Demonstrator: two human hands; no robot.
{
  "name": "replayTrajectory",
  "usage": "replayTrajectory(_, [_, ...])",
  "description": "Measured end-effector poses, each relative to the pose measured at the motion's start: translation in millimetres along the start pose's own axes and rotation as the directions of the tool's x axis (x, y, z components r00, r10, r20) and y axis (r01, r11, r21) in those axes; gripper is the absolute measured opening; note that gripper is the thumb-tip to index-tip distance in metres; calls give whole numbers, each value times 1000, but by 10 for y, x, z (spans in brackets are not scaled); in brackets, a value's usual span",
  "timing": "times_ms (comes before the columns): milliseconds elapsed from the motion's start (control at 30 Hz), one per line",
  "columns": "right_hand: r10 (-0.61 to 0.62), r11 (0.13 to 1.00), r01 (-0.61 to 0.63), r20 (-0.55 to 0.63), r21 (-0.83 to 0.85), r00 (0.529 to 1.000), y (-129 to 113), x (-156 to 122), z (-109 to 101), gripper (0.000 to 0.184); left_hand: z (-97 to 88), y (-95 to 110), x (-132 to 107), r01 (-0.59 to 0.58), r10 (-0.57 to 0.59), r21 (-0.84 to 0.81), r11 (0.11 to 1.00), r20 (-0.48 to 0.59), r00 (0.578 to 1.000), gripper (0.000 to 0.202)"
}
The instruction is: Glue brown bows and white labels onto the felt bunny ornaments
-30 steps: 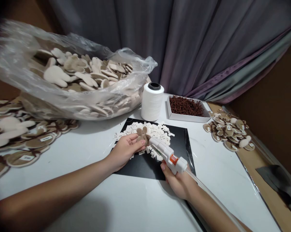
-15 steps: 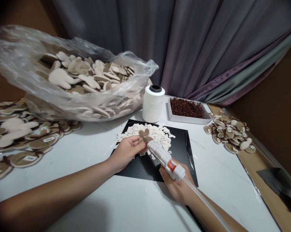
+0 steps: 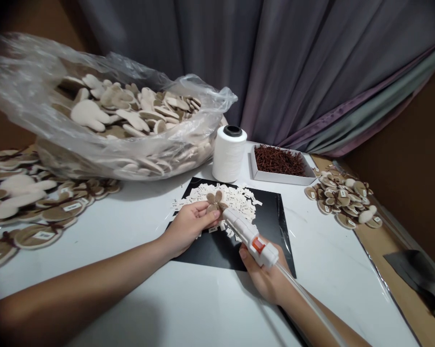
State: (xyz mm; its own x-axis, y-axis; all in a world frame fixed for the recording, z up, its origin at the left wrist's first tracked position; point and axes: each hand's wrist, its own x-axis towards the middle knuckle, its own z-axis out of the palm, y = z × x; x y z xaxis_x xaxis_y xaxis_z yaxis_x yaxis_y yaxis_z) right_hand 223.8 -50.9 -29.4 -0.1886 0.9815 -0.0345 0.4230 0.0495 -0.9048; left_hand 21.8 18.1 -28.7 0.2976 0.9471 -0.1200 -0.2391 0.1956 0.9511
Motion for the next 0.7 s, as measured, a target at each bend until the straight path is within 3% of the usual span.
replayTrajectory(367, [-147,978,142,-22,-154,989,-28,2,5,23,18,70,-24,-60,72,148,987,-74,995,26])
replayTrajectory(700, [-142,974,127,-68,-185,988,-49,1,28,24,31,94,-44,-75,99,223,972,-96,991,30])
